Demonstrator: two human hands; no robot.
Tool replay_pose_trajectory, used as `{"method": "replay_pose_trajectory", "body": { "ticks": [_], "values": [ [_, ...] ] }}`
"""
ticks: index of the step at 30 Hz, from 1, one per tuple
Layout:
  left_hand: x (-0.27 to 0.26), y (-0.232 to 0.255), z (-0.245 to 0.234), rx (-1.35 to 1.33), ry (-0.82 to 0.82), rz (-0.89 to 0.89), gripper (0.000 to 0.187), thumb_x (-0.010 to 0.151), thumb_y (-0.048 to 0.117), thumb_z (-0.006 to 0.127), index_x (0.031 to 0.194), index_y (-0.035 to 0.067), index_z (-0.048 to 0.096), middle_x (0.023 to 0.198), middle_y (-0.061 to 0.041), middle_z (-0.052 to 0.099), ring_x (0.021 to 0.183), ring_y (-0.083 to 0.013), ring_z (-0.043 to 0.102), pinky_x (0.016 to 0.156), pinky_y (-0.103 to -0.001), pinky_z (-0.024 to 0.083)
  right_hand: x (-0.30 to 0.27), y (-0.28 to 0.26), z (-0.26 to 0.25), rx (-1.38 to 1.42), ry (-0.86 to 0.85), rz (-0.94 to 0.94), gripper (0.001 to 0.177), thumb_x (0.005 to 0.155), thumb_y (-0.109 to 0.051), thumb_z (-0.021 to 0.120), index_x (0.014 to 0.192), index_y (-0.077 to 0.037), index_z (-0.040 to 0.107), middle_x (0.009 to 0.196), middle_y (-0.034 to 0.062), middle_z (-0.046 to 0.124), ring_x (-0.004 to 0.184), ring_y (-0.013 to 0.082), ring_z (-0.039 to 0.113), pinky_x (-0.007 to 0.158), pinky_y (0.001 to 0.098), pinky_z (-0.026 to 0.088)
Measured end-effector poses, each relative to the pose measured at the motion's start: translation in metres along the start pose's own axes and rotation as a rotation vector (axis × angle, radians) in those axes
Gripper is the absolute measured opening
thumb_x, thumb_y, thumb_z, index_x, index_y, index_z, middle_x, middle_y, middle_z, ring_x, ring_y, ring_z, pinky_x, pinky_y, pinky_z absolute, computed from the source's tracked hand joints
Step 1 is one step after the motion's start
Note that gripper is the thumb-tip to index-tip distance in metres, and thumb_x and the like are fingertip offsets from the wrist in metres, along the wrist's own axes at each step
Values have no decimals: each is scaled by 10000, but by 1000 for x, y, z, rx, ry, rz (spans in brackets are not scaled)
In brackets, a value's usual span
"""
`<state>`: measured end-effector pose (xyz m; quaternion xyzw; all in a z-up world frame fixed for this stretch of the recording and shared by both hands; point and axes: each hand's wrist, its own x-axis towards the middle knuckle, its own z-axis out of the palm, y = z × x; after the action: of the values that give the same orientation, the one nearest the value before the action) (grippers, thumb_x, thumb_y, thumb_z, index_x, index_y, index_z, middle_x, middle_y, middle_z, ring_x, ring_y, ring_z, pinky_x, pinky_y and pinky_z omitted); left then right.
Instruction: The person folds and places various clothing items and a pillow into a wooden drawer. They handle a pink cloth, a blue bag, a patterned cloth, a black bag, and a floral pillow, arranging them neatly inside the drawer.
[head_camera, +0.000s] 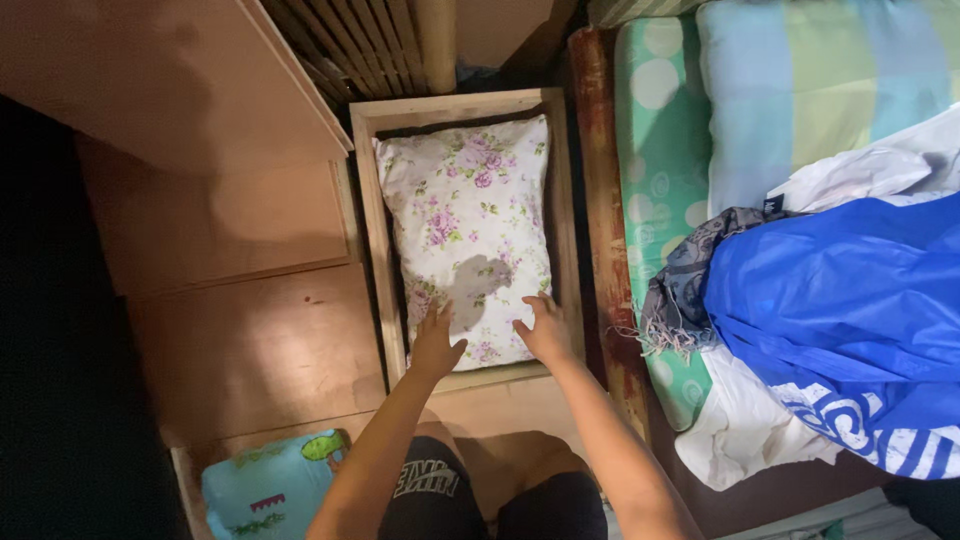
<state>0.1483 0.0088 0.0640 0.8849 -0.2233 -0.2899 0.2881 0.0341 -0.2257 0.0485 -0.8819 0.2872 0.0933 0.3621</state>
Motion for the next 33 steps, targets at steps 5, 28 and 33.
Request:
{"method": "replay_pose_trajectory", "body": {
  "ticks": [5, 28, 33],
  "values": [
    [-3, -2, -39, -30, -37, -27, 870, 789, 206, 792, 1538, 132, 355, 1636, -238, 260, 1400, -491, 376, 1136, -509, 376, -8, -29, -11, 64, -63, -70, 485, 824, -224, 802, 1260, -102, 627, 1435, 209, 533, 1346, 404, 488, 1108, 452, 419],
    [180, 68, -487, 593, 552, -103, 949, 814, 94, 705, 1640, 117, 238, 1697, -93, 219, 1529, -395, 215, 1199, -654, 237, 74, -299, -94, 223, 90, -498, 396, 826, -129, 790, 1197, -84, 656, 1419, 194, 579, 1315, 386, 560, 1032, 415, 494],
    [151, 45, -461, 774, 678, 17, 919, 872, 101, 671, 1680, 95, 232, 1722, -97, 190, 1573, -390, 173, 1187, -652, 257, 65, -282, -87, 227, 53, -477, 393, 835, -147, 787, 1200, -95, 652, 1394, 169, 603, 1290, 366, 591, 1031, 407, 507]
  ]
}}
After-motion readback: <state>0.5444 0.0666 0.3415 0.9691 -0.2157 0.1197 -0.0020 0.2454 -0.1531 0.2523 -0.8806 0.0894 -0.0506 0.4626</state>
